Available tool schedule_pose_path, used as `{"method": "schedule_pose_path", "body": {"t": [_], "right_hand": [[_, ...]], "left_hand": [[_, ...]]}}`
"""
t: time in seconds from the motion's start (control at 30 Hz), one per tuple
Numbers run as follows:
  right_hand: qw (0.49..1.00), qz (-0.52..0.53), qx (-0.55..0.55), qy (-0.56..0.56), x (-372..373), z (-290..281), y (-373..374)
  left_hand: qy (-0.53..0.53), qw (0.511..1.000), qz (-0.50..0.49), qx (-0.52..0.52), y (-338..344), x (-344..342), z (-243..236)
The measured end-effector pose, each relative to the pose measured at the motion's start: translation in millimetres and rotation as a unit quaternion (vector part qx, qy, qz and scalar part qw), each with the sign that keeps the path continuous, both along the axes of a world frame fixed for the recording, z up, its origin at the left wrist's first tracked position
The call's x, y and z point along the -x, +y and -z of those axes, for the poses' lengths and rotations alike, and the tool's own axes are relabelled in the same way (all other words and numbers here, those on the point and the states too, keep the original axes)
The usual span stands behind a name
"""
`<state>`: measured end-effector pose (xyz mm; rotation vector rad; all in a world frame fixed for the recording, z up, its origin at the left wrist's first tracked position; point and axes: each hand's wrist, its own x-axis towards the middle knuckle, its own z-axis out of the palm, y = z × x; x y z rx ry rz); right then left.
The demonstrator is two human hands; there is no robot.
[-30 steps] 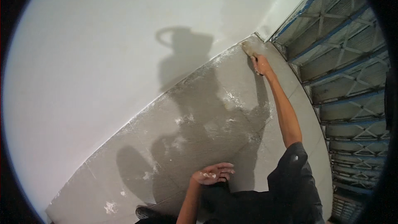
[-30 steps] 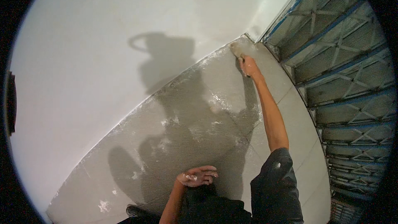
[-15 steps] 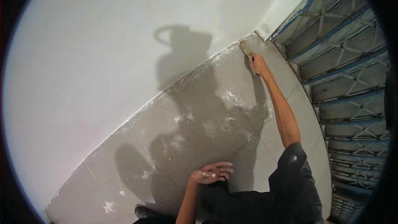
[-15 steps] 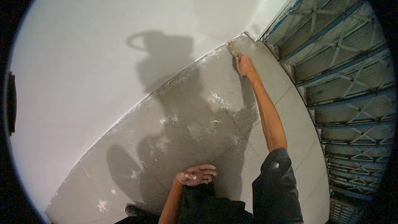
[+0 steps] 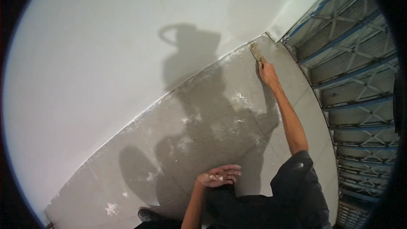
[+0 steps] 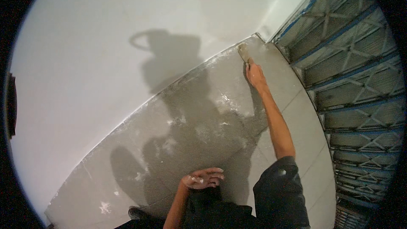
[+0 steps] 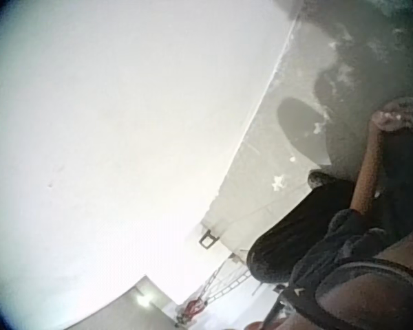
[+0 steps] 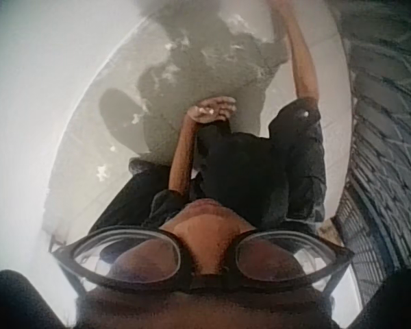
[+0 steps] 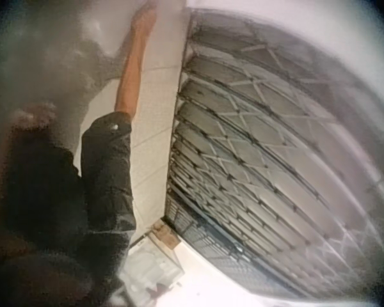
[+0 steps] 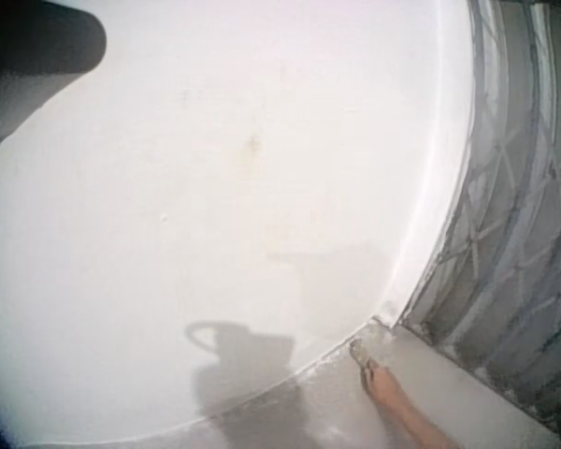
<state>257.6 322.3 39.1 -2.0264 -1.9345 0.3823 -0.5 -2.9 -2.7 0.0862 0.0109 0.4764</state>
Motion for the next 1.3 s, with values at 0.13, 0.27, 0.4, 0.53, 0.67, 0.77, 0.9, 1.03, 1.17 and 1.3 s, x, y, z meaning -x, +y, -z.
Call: {"method": "schedule_pose_path", "body": {"t": [0.13,0.27,0.4,0.53,0.67,0.77,0.9,1.03,1.17,1.3], "right_hand": [[0.999,-0.020,0.007,0.036,-10.6,-4.4,-3.0],[0.994,-0.103,-0.046,0.000,-12.8,-0.5,-5.4],[0.999,0.018,0.025,0.028,-24.7,-5.7,0.7],[0.998,-0.058,0.015,-0.027,-23.5,-7.9,-3.5],[0.984,-0.148,-0.098,0.001,-43.8,18.0,-2.7],[0.998,-0.067,-0.001,-0.020,-37.1,5.2,2.5],[0.995,-0.096,-0.021,-0.020,-32.8,1.9,-0.6],[0.994,-0.097,-0.023,-0.035,-38.2,8.3,-3.8],[0.996,-0.089,-0.025,0.000,-38.2,8.3,-17.0],[0.994,-0.090,-0.044,-0.050,-39.9,11.6,-7.9]], "left_hand": [[-0.014,1.000,0.000,0.005,1.8,-0.8,-3.3],[-0.010,1.000,0.002,0.011,0.9,-0.1,-0.1],[-0.011,1.000,0.010,0.011,1.1,-2.8,0.4],[-0.013,1.000,0.002,0.012,3.8,-1.1,-6.5],[0.001,1.000,0.002,0.007,4.0,-2.8,-5.1],[0.001,1.000,0.007,-0.001,2.4,-0.8,-5.0],[0.019,1.000,0.012,-0.002,1.1,-1.0,0.9],[0.008,1.000,0.006,-0.001,1.5,-2.0,-1.1],[-0.001,1.000,-0.001,-0.008,1.3,-2.2,-0.3],[-0.009,1.000,-0.001,-0.007,0.3,-2.4,0.3]]}}
